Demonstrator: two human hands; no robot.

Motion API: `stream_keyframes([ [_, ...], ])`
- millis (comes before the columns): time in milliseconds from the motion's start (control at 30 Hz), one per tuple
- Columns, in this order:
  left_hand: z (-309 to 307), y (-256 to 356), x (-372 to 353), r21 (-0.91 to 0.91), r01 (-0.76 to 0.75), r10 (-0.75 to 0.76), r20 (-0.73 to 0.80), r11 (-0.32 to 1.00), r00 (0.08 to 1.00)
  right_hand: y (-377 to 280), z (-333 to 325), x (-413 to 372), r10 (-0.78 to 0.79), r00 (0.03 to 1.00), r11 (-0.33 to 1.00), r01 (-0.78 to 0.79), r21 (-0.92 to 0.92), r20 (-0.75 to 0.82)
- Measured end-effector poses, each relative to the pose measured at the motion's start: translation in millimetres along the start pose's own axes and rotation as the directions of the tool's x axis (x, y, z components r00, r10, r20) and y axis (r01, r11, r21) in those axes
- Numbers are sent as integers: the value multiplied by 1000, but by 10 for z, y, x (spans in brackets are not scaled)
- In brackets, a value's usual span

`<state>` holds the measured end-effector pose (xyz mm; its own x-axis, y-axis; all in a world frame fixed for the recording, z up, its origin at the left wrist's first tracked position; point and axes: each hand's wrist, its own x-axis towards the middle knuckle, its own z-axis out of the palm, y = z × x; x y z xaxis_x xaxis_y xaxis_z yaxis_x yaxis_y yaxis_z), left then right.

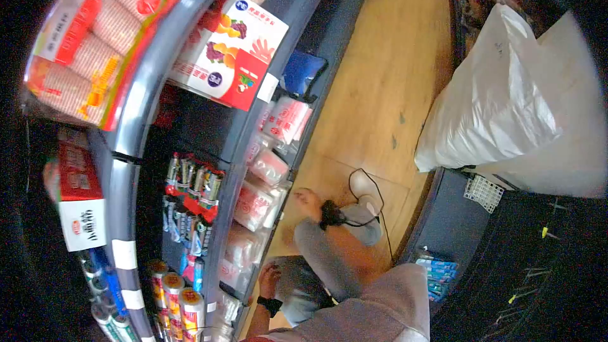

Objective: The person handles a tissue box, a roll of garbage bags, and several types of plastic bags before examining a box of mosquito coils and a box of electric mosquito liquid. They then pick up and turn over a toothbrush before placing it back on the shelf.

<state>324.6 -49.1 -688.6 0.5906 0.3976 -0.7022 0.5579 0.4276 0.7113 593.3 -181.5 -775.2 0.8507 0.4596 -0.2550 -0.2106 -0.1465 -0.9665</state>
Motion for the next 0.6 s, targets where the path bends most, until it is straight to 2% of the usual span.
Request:
stream_keyframes([
  [33,-19,44,-58,-1,8,-8,8,1000,1000,-33,-204,-75,70,997,981,-65,-184,20],
  [100,5,230,-123,-1,1,-1,24,1000,1000,5,-462,-348,18,998,1000,-19,-23,-63],
  [167,43,407,-254,18,100,-100,-21,995,995,321,-662,-527,102,989,995,-103,-6,-107],
  [200,-18,398,-250,-21,85,-85,-22,996,996,276,-783,-612,98,989,995,-100,-8,-110],
  [233,-34,490,-269,-22,82,-83,-18,996,996,222,-897,-689,321,934,942,-299,154,-154],
  [267,-25,565,-288,-8,74,-75,-18,997,997,179,-1047,-781,532,831,826,-468,314,-161],
  [300,11,652,-312,3,65,-65,-19,998,998,209,-1181,-879,529,832,830,-466,307,-166],
  [367,123,894,-289,-12,86,-86,-48,996,995,400,-1382,-926,669,728,702,-554,448,-149],
  [433,163,1102,-262,-97,80,-78,18,992,997,560,-1596,-1033,734,677,666,-698,263,-60],
  [500,361,1396,-225,-43,74,-73,20,996,997,764,-1748,-1094,782,600,611,-791,19,-171],
  [533,405,1482,-214,-57,61,-59,45,996,997,848,-1790,-1157,786,594,607,-794,30,-169],
  [567,455,1574,-171,-75,43,-38,70,996,997,913,-1838,-1143,644,747,590,-623,-513,-166],
  [600,502,1654,-134,-64,36,-33,47,997,998,959,-1885,-1114,509,859,359,-268,-894,-53],
])
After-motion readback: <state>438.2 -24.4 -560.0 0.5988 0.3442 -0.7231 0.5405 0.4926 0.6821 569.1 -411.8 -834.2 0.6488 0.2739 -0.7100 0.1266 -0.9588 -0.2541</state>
